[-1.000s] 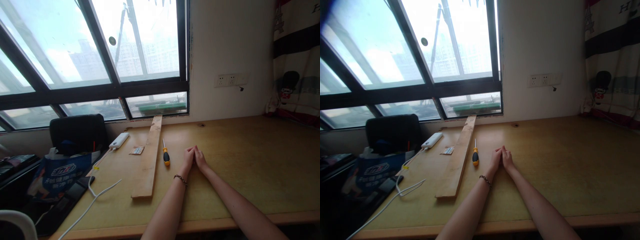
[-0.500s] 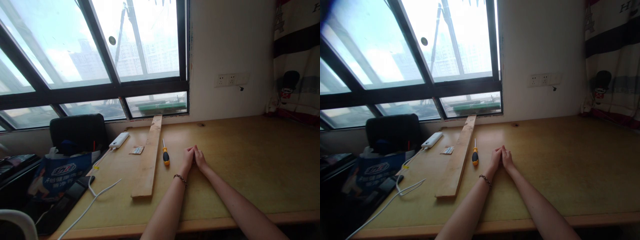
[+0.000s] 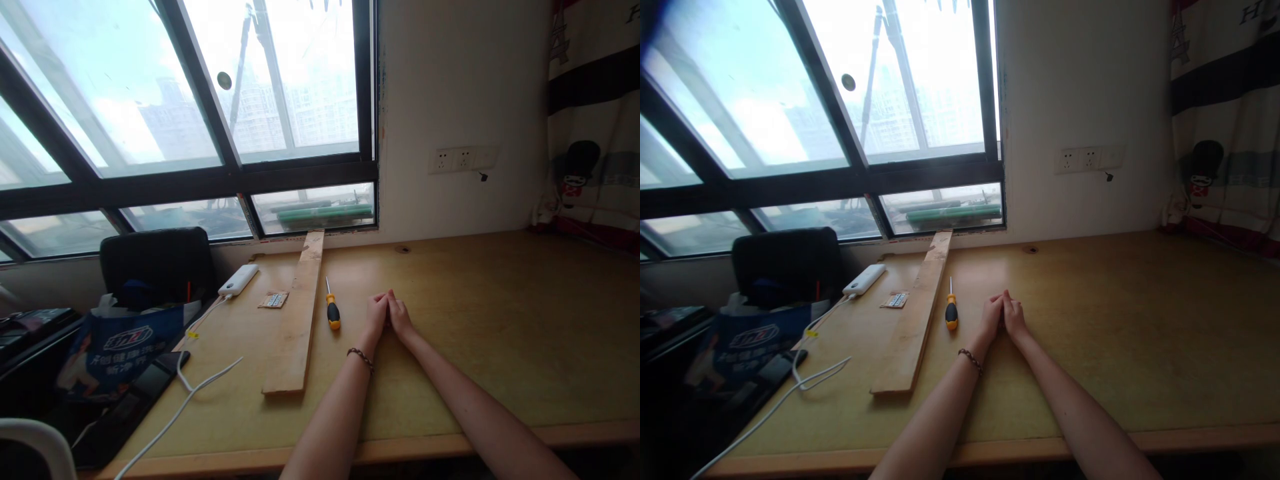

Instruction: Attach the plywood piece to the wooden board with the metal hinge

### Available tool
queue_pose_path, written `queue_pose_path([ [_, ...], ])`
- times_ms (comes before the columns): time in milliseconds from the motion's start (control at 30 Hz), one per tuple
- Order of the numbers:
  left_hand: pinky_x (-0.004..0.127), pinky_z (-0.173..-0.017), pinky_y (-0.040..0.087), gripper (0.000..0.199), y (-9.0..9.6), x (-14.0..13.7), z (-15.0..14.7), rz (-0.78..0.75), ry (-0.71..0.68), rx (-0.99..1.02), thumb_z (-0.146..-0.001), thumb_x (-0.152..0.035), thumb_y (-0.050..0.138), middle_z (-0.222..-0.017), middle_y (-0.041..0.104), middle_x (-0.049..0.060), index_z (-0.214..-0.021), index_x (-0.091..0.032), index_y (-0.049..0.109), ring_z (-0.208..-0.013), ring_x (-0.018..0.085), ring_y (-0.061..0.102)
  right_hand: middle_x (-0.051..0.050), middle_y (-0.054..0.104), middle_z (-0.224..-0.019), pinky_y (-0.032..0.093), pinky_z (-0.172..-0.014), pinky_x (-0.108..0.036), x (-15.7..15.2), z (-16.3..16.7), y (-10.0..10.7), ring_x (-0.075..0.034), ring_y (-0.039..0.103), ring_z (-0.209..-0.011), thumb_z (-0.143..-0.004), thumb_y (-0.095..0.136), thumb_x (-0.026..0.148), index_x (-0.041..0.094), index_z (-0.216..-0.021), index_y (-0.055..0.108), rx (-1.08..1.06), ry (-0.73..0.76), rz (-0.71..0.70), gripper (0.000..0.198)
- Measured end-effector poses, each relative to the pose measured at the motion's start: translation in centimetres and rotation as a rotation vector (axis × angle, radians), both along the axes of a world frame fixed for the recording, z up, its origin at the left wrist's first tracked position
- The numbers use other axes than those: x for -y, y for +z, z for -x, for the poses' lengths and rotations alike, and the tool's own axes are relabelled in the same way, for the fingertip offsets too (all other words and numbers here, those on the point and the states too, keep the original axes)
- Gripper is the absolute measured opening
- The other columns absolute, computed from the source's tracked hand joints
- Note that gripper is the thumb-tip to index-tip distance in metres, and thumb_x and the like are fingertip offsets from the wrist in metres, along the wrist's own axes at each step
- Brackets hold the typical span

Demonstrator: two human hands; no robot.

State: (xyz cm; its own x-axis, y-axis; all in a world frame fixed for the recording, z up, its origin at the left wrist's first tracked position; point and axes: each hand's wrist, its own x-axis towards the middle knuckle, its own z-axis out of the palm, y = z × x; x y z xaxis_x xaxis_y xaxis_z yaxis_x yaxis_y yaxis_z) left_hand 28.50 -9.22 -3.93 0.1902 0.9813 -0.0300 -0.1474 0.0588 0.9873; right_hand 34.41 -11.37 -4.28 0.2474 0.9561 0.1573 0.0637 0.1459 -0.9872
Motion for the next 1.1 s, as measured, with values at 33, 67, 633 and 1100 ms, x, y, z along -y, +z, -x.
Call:
queue_pose_path([
  [33,0.020,-0.030,0.021,0.030,0.0,0.0,0.0,-0.001,0.001,-0.001,-0.064,-0.043,0.051,-0.036,0.037,-0.005,-0.052,-0.015,0.047,-0.029,0.006,0.031,0.001,0.042,-0.032,0.030,-0.030,-0.024,0.0,0.0,0.0,-0.012,0.041,-0.029,-0.072,0.029,0.072,0.021,-0.043,0.043,-0.001,-0.002,0.000,0.060],
  [67,0.019,-0.030,0.021,0.030,0.0,0.0,0.0,-0.002,0.002,-0.001,-0.063,-0.042,0.051,-0.036,0.037,-0.005,-0.052,-0.015,0.046,-0.029,0.006,0.031,0.001,0.042,-0.032,0.030,-0.030,-0.024,0.1,0.0,0.1,-0.012,0.041,-0.029,-0.071,0.029,0.072,0.021,-0.043,0.043,-0.001,-0.003,0.001,0.060],
  [633,0.021,-0.041,0.024,0.033,0.4,0.3,-0.3,-0.131,0.086,-0.159,-0.069,-0.040,0.046,-0.041,0.036,-0.003,-0.046,-0.016,0.042,-0.040,0.007,0.032,-0.005,0.058,-0.048,0.042,-0.046,-0.026,-0.4,-0.5,-0.4,-0.017,0.056,-0.049,-0.073,0.030,0.070,0.019,-0.050,0.054,0.073,-0.039,-0.037,0.061],
  [1100,0.034,-0.078,0.039,0.028,2.5,-0.8,8.4,-0.162,0.805,-1.136,-0.076,-0.013,0.041,-0.104,0.052,0.020,-0.101,-0.009,0.053,-0.097,0.026,0.052,0.002,0.050,-0.038,0.029,-0.030,-0.017,-0.7,-0.2,-1.3,-0.008,0.041,-0.028,-0.070,0.031,0.073,0.015,-0.066,0.051,-0.108,0.114,0.051,0.062],
])
